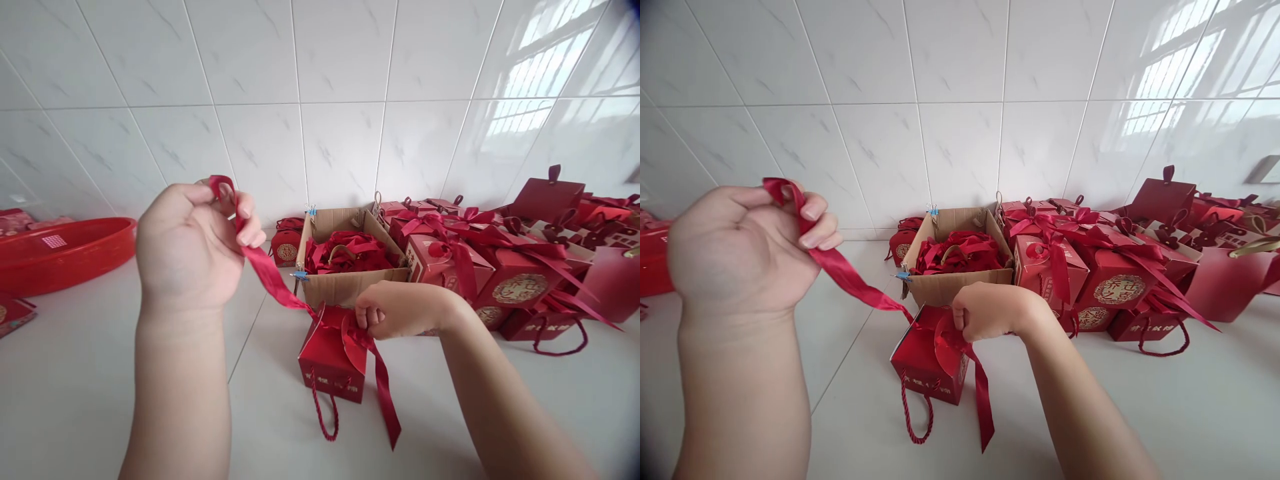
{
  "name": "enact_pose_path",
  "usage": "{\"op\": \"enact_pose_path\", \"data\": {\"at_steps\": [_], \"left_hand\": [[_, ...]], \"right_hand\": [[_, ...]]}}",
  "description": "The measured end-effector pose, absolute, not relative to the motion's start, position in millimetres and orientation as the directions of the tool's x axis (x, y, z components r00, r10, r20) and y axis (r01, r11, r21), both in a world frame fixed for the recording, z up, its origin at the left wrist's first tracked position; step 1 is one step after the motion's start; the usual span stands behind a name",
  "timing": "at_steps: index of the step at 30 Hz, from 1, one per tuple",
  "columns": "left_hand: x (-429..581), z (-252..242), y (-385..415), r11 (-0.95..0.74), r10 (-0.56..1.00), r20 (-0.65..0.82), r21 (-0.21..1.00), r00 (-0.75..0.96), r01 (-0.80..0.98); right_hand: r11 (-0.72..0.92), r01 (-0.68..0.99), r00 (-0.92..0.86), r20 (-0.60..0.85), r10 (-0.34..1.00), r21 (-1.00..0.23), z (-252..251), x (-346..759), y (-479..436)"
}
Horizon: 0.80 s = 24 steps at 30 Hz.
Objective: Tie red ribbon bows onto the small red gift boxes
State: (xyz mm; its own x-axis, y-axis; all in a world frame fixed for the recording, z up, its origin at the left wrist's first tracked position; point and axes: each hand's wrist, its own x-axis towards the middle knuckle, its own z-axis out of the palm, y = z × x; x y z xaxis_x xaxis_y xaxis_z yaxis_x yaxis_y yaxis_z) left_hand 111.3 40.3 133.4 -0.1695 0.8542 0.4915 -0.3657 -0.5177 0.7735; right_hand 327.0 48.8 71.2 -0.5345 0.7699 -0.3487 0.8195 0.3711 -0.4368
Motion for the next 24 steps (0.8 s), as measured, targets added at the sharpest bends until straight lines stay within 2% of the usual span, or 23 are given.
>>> {"op": "enact_pose_path", "data": {"at_steps": [3, 5, 12, 19, 24], "left_hand": [[111, 133, 40, -0.538, 0.843, 0.510, 0.791, -0.171, -0.291], [111, 133, 39, -0.552, 0.834, 0.526, 0.792, -0.167, -0.260], [113, 135, 33, -0.593, 0.805, 0.569, 0.783, -0.167, -0.188], [114, 128, 32, -0.563, 0.826, 0.562, 0.826, 0.040, 0.031], [121, 123, 31, -0.479, 0.876, 0.446, 0.851, 0.185, 0.214]], "right_hand": [[0.424, 0.767, -0.614, -0.359, 0.703, -0.482, 68, 329, 50], [0.425, 0.773, -0.608, -0.362, 0.706, -0.470, 65, 329, 52], [0.387, 0.831, -0.512, -0.278, 0.813, -0.399, 67, 337, 49], [0.307, 0.818, -0.422, -0.145, 0.895, -0.486, 83, 356, 34], [0.334, 0.838, -0.376, -0.012, 0.927, -0.430, 89, 361, 27]]}}
